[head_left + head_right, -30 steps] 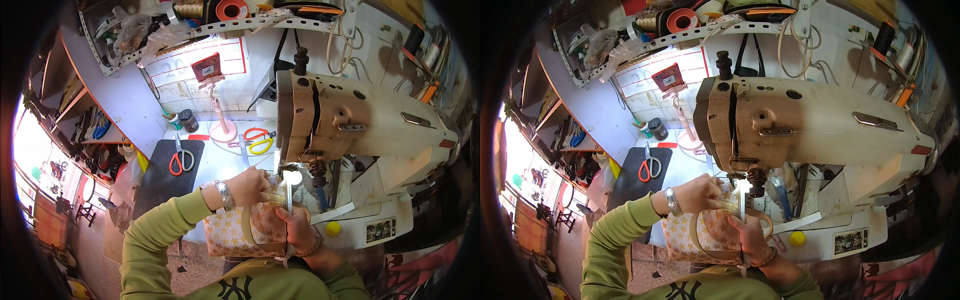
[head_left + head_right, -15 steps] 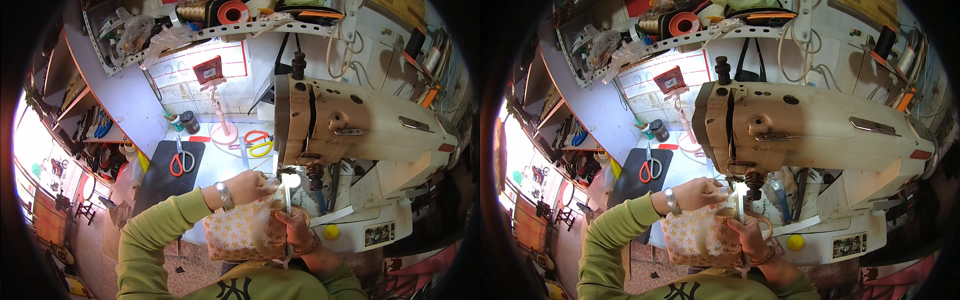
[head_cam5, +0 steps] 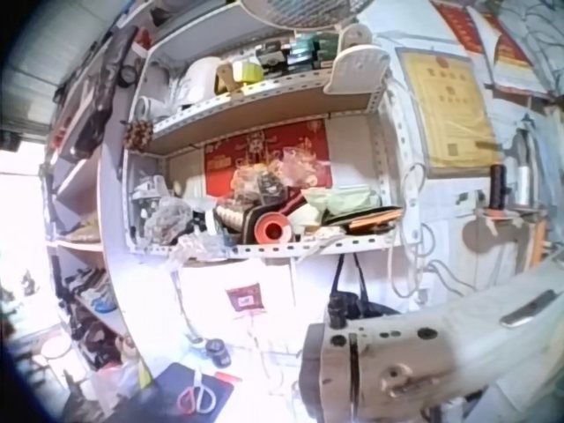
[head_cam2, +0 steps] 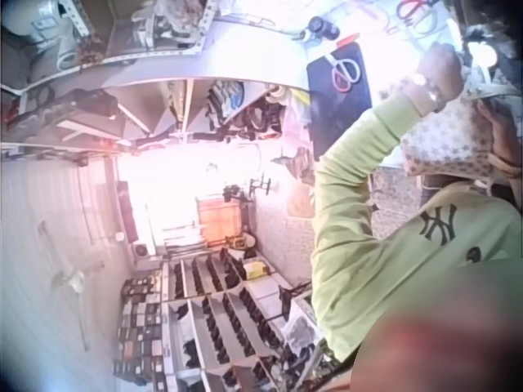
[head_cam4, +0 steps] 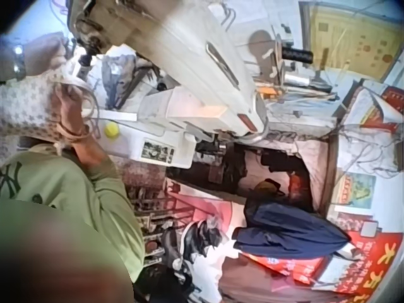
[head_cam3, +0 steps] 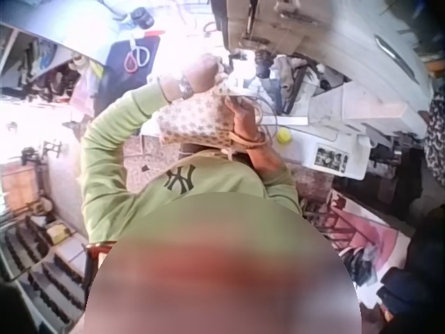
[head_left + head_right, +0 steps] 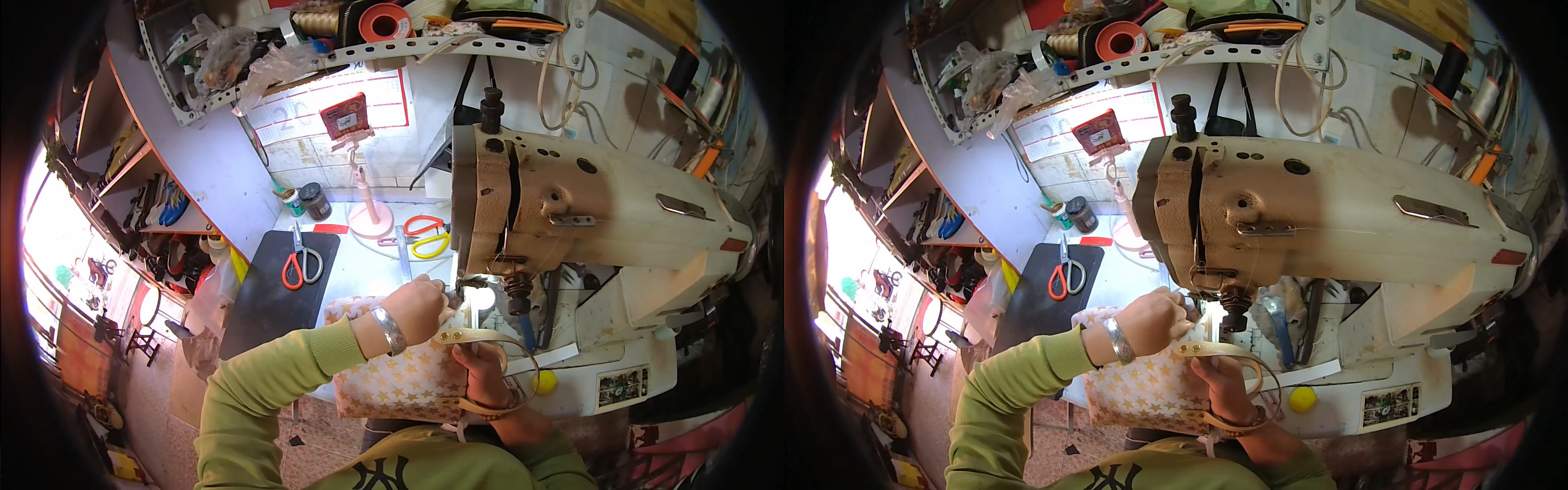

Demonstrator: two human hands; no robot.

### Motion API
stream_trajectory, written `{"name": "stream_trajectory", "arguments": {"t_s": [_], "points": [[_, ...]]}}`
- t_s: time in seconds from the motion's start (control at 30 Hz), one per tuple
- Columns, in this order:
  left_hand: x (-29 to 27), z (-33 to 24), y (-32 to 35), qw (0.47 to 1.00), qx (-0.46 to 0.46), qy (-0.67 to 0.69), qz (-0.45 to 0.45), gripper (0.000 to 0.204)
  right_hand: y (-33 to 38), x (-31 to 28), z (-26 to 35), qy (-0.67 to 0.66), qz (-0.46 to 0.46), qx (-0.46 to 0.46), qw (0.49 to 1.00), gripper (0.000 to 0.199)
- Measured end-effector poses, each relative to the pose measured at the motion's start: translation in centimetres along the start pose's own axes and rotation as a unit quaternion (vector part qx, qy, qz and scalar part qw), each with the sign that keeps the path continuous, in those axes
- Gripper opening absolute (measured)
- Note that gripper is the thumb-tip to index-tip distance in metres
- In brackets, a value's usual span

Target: The person aligns a white fabric strip along the top edge of a patterned tote bag and sews it using a sewing machine. They repeatedly adjust the bag and strip, guide the fabric under the needle, and trim excess material with scissors.

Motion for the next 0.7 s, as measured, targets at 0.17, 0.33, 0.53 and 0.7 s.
{"name": "stream_trajectory", "arguments": {"t_s": [0.17,0.33,0.53,0.7], "points": [[-0.7,-0.2,-0.8,0.999,-0.011,-0.031,0.04,0.021,0.0,-0.2,0.0,-0.031,-0.035,0.02,0.999,0.024],[-1.4,0.0,-1.0,0.999,-0.044,0.004,0.02,0.026,-0.3,-0.4,-0.1,-0.029,-0.037,0.001,0.999,0.022],[-2.1,0.7,-2.1,0.989,-0.04,0.081,0.118,0.036,-0.7,-1.2,-0.3,-0.05,-0.059,0.021,0.997,0.02],[-2.9,4.7,-2.0,0.927,-0.172,0.212,0.258,0.045,-0.7,-1.1,0.2,-0.057,-0.064,0.004,0.996,0.02]]}}
Point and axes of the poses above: each hand's wrist, its own y-axis away from the middle knuckle, its own x-axis out of the palm, z = x × y, the point moved 6 cm from there along -y, towards the middle knuckle, and after that the axes turned 7 degrees about -y, right-handed, at the moved point
